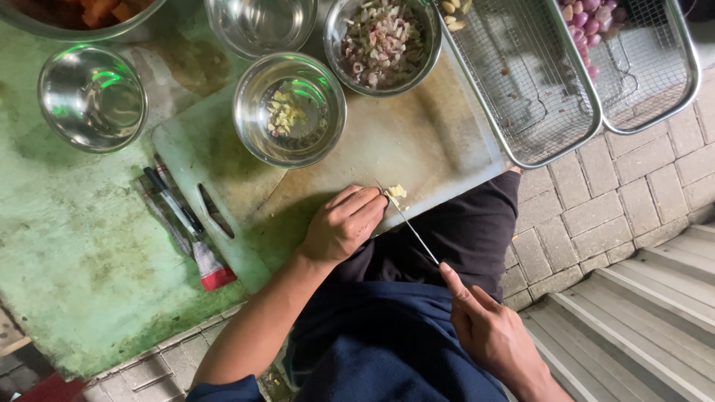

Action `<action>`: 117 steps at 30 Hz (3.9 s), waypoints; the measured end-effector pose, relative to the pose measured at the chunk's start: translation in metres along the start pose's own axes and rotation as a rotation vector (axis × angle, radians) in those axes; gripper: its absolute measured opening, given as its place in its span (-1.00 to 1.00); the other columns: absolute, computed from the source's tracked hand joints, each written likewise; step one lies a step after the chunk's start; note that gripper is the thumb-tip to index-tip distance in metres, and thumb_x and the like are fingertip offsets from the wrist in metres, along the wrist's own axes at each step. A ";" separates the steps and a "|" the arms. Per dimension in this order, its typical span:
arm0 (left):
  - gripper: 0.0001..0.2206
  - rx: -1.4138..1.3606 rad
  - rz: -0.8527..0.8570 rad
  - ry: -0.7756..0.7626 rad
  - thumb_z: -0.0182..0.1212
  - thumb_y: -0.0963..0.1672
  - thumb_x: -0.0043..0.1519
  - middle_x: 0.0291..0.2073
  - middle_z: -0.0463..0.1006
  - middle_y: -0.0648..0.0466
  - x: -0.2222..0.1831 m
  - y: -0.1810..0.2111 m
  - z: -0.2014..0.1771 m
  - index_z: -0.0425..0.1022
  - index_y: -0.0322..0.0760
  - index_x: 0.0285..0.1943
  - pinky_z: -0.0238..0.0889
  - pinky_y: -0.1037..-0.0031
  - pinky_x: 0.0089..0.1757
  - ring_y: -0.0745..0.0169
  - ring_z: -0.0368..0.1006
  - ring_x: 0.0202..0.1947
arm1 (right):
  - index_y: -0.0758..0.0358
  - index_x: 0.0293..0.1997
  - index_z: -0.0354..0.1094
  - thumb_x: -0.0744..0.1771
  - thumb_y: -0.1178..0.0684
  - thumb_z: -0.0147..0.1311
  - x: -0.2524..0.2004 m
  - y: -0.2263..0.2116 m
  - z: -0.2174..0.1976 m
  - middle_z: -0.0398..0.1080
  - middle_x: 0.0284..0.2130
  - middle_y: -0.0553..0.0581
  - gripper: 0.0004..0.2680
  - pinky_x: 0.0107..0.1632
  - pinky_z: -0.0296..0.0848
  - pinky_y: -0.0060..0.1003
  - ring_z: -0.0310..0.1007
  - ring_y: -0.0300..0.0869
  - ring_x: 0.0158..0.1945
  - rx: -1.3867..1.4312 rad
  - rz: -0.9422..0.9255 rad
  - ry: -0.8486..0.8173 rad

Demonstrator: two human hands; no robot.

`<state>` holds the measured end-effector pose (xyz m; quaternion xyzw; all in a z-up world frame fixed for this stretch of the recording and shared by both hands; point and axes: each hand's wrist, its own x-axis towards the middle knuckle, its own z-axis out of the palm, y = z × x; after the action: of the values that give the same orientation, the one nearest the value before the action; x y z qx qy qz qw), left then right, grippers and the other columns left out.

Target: Mincing a clove of garlic on a cutting board using a chef's knife in a kitchen setting.

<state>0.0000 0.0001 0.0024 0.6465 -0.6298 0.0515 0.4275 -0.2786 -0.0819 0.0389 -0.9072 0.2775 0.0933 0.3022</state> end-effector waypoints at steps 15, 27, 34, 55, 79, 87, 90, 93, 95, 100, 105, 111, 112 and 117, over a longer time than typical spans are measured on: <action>-0.89 0.001 0.003 0.026 0.19 -0.41 0.15 -0.42 0.51 -0.11 -0.003 -0.002 0.003 0.50 -0.54 -0.34 0.43 0.45 -0.30 0.13 0.44 -0.42 | 0.06 0.39 0.10 0.32 0.21 -0.03 0.019 -0.001 0.006 -0.01 -0.57 -0.06 -0.56 -0.67 0.24 -0.27 -0.06 -0.22 -0.68 -0.010 -0.145 0.086; -0.89 -0.007 -0.004 0.029 0.13 -0.41 0.16 -0.43 0.48 -0.10 -0.004 -0.001 0.004 0.48 -0.55 -0.36 0.40 0.41 -0.31 0.12 0.39 -0.45 | -0.09 0.39 0.10 0.31 0.15 -0.02 0.003 -0.001 0.000 0.03 -0.57 -0.06 -0.55 -0.59 0.29 -0.22 0.01 -0.17 -0.67 0.031 -0.030 0.026; -0.90 0.024 -0.004 0.010 0.15 -0.39 0.19 -0.41 0.49 -0.08 -0.007 -0.001 0.005 0.48 -0.53 -0.32 0.40 0.41 -0.27 0.14 0.40 -0.41 | -0.10 0.40 0.08 0.29 0.14 0.00 0.001 -0.004 0.003 0.07 -0.55 -0.05 -0.52 -0.61 0.32 -0.18 0.06 -0.12 -0.72 -0.058 -0.042 0.026; -0.92 0.001 -0.009 0.024 0.18 -0.40 0.17 -0.37 0.51 -0.12 -0.010 -0.002 0.007 0.50 -0.57 -0.27 0.44 0.41 -0.26 0.09 0.44 -0.39 | -0.10 0.40 0.08 0.31 0.13 -0.03 0.002 -0.005 -0.004 0.09 -0.56 -0.03 -0.54 -0.56 0.34 -0.18 0.05 -0.09 -0.68 0.024 0.003 -0.018; -0.93 0.016 0.004 0.047 0.17 -0.39 0.19 -0.37 0.49 -0.12 -0.012 -0.003 0.008 0.49 -0.56 -0.29 0.40 0.40 -0.28 0.10 0.41 -0.39 | -0.06 0.40 0.08 0.31 0.17 -0.03 0.004 -0.004 -0.001 0.04 -0.57 -0.06 -0.55 -0.61 0.30 -0.24 -0.02 -0.19 -0.67 0.008 -0.064 0.046; -0.94 0.017 -0.001 0.020 0.15 -0.38 0.20 -0.38 0.50 -0.12 -0.012 -0.002 0.008 0.50 -0.57 -0.29 0.42 0.41 -0.27 0.11 0.41 -0.40 | -0.13 0.38 0.11 0.29 0.15 -0.01 0.000 -0.004 -0.001 0.02 -0.57 -0.06 -0.54 -0.58 0.31 -0.22 -0.04 -0.12 -0.65 -0.010 0.001 0.024; -0.94 -0.004 -0.014 0.019 0.12 -0.37 0.21 -0.39 0.49 -0.12 -0.011 -0.002 0.007 0.49 -0.58 -0.28 0.39 0.40 -0.29 0.10 0.39 -0.42 | -0.08 0.40 0.09 0.30 0.16 -0.02 0.003 -0.003 -0.003 0.01 -0.57 -0.05 -0.54 -0.58 0.32 -0.23 -0.02 -0.14 -0.66 -0.001 -0.030 0.013; -0.95 0.035 -0.012 0.024 0.19 -0.36 0.21 -0.36 0.51 -0.11 -0.009 -0.001 0.006 0.50 -0.54 -0.27 0.42 0.43 -0.27 0.12 0.42 -0.41 | -0.06 0.39 0.08 0.31 0.15 -0.03 0.010 -0.002 0.003 0.05 -0.56 -0.04 -0.55 -0.63 0.30 -0.13 0.08 -0.07 -0.75 -0.085 -0.080 0.036; -0.94 0.028 -0.009 0.027 0.19 -0.37 0.20 -0.37 0.50 -0.10 -0.010 0.000 0.007 0.49 -0.53 -0.29 0.40 0.44 -0.29 0.14 0.39 -0.42 | -0.05 0.40 0.07 0.30 0.18 -0.04 0.010 -0.003 0.008 0.02 -0.56 -0.05 -0.54 -0.65 0.29 -0.17 0.02 -0.13 -0.73 -0.081 -0.085 0.051; -0.94 0.052 -0.015 0.044 0.20 -0.37 0.19 -0.37 0.50 -0.11 -0.013 -0.001 0.009 0.51 -0.53 -0.29 0.41 0.45 -0.27 0.15 0.41 -0.39 | -0.02 0.40 0.08 0.32 0.17 -0.03 0.012 0.000 0.003 0.06 -0.56 -0.06 -0.55 -0.63 0.29 -0.25 0.02 -0.19 -0.68 0.014 -0.099 0.047; -0.94 -0.006 -0.024 0.066 0.21 -0.38 0.17 -0.39 0.49 -0.11 -0.009 -0.001 0.007 0.51 -0.57 -0.32 0.38 0.42 -0.29 0.12 0.38 -0.43 | -0.10 0.40 0.07 0.32 0.16 -0.03 0.005 0.001 -0.001 0.06 -0.57 -0.06 -0.55 -0.55 0.32 -0.27 0.01 -0.17 -0.63 0.047 -0.042 0.035; -0.97 0.006 -0.025 0.052 0.25 -0.36 0.17 -0.36 0.52 -0.13 -0.009 0.000 0.006 0.52 -0.57 -0.29 0.41 0.43 -0.27 0.10 0.43 -0.39 | -0.04 0.41 0.06 0.31 0.17 -0.03 0.005 0.001 -0.005 0.10 -0.58 -0.03 -0.53 -0.52 0.32 -0.25 0.06 -0.19 -0.64 0.097 -0.066 0.013; -0.97 -0.005 -0.014 0.065 0.25 -0.36 0.17 -0.36 0.52 -0.13 -0.009 0.000 0.005 0.52 -0.57 -0.29 0.41 0.43 -0.27 0.10 0.43 -0.39 | -0.04 0.41 0.06 0.31 0.17 -0.03 0.006 0.000 -0.006 0.10 -0.58 -0.03 -0.53 -0.52 0.32 -0.25 0.06 -0.19 -0.64 0.081 -0.059 0.025; -0.94 0.044 0.007 0.047 0.24 -0.37 0.15 -0.40 0.54 -0.09 -0.009 -0.002 0.007 0.55 -0.53 -0.34 0.39 0.44 -0.26 0.15 0.44 -0.37 | 0.06 0.40 0.07 0.32 0.14 -0.07 0.008 -0.003 -0.012 0.19 -0.56 -0.03 -0.57 -0.51 0.39 -0.24 0.25 -0.15 -0.66 0.090 -0.100 0.004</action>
<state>-0.0037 0.0025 -0.0082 0.6524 -0.6205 0.0819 0.4275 -0.2703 -0.0906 0.0467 -0.9055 0.2362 0.0637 0.3467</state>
